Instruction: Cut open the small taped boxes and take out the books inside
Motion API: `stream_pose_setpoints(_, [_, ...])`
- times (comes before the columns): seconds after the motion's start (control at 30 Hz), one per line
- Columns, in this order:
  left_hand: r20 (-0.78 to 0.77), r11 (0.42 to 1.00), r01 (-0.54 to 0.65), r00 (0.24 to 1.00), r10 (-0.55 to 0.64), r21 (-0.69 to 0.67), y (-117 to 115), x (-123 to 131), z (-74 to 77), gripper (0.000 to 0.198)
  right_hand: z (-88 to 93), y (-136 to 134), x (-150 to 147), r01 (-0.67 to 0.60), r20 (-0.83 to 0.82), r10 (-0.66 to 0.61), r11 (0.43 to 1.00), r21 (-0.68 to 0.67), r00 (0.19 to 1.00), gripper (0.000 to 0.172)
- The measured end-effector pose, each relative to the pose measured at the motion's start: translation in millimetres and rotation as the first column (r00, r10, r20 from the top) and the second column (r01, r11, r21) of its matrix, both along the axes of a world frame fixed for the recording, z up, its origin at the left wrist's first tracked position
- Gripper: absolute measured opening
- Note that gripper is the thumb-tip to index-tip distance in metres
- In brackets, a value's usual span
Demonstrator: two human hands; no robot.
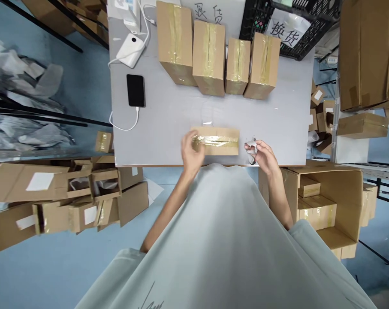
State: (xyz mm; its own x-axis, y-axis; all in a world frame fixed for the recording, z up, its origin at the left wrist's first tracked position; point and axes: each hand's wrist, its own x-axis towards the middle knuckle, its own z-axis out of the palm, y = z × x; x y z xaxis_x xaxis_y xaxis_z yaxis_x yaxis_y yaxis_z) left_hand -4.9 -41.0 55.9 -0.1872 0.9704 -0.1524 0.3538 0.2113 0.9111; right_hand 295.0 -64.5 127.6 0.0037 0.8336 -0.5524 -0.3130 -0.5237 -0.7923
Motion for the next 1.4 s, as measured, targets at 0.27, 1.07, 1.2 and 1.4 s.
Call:
stream_pose_setpoints(0.27, [0.615, 0.868, 0.476, 0.73, -0.299, -0.144, -26, 66, 22.3, 0.061, 8.3, 7, -48, -0.024, -0.235, 0.028, 0.999, 0.022, 0.972, 0.041])
stream_pose_setpoints(1.07, [0.3, 0.915, -0.049, 0.937, 0.181, -0.4, -20, -24, -8.2, 0.013, -19.6, 12, -74, 0.008, 0.198, 0.001, 0.999, -0.042, 0.98, 0.047])
stream_pose_setpoints(1.2, [0.205, 0.887, -0.17, 0.938, 0.279, -0.43, -33, -59, -11.8, 0.015, -27.2, 11, -91, -0.158, 0.097, 0.169, 0.981, -0.108, 0.981, 0.054])
stream_pose_setpoints(1.4, [0.208, 0.861, -0.242, 0.908, 0.364, -0.448, -59, -111, -27.5, 0.022, -45.3, -5, -129, -0.215, 0.067, 0.229, 0.961, -0.175, 0.971, 0.062])
